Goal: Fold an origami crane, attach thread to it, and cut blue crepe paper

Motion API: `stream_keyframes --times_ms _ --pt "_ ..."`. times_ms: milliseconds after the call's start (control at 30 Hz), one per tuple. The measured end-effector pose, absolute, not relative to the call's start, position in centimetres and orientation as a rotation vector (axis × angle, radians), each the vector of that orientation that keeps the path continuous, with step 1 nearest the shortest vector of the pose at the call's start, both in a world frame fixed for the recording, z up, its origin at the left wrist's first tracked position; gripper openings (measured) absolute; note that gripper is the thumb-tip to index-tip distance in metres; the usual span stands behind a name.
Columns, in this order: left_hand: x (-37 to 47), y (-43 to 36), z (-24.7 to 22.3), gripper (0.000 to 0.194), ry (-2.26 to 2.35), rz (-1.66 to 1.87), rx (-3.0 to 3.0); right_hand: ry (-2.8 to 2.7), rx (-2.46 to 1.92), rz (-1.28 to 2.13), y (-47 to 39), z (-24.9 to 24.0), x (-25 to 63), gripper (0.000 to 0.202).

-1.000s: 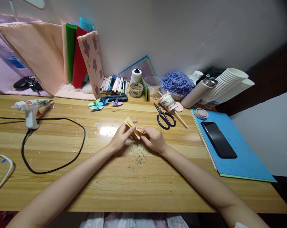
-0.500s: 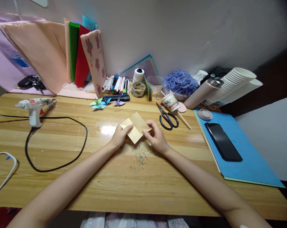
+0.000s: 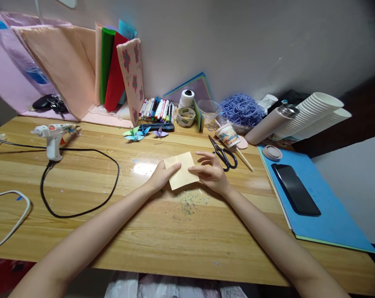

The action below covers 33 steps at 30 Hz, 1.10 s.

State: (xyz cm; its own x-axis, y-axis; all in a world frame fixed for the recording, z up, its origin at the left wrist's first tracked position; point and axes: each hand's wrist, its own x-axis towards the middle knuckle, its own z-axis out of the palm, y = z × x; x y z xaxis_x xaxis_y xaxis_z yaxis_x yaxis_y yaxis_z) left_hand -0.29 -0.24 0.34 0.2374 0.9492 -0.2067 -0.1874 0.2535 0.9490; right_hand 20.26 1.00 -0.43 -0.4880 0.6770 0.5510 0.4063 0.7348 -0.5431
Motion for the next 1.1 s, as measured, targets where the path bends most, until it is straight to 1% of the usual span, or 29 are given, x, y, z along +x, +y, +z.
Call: stream_keyframes --times_ms 200,400,500,600,667,767,800,900,967,1000,1033,1100 --pt "-0.4 -0.6 0.7 0.047 0.859 0.849 1.026 -2.158 -0.799 0.451 0.8 -0.4 20.1 0.020" --pt "-0.6 -0.3 0.6 0.036 0.871 0.822 1.125 -1.934 -0.920 0.609 0.4 -0.3 18.8 0.014" --pt "-0.7 -0.1 0.6 0.032 0.837 0.844 1.155 -1.836 -0.978 0.754 0.2 -0.1 18.2 0.010" --pt "-0.7 0.1 0.7 0.034 0.834 0.846 1.175 -1.718 -1.000 0.912 0.2 -0.1 17.8 0.013" --pt "-0.7 0.2 0.7 0.037 0.853 0.863 1.197 -1.668 -1.009 0.970 0.1 -0.2 17.7 0.016" --pt "-0.6 0.2 0.4 0.045 0.862 0.945 1.268 -1.640 -1.003 0.998 0.2 -0.4 17.6 0.014" --pt "-0.6 0.1 0.3 0.052 0.853 0.974 1.299 -1.622 -1.004 0.986 0.2 -0.5 17.7 0.012" --pt "-0.4 -0.2 0.2 0.087 0.846 1.060 1.423 -1.569 -1.029 0.894 0.2 -0.9 18.0 0.011" --pt "-0.2 -0.5 0.3 0.102 0.865 1.099 1.547 -1.564 -1.051 0.836 0.3 -1.0 18.2 0.010" --pt "-0.1 -0.6 0.3 0.104 0.886 1.101 1.614 -1.572 -1.059 0.816 0.3 -1.1 18.3 0.009" --pt "0.0 -0.7 0.3 0.102 0.917 1.089 1.667 -1.588 -1.065 0.802 0.2 -1.1 18.3 0.008" --pt "0.1 -0.7 0.3 0.087 1.023 1.060 1.696 -1.636 -1.069 0.788 0.2 -0.9 18.3 0.008"
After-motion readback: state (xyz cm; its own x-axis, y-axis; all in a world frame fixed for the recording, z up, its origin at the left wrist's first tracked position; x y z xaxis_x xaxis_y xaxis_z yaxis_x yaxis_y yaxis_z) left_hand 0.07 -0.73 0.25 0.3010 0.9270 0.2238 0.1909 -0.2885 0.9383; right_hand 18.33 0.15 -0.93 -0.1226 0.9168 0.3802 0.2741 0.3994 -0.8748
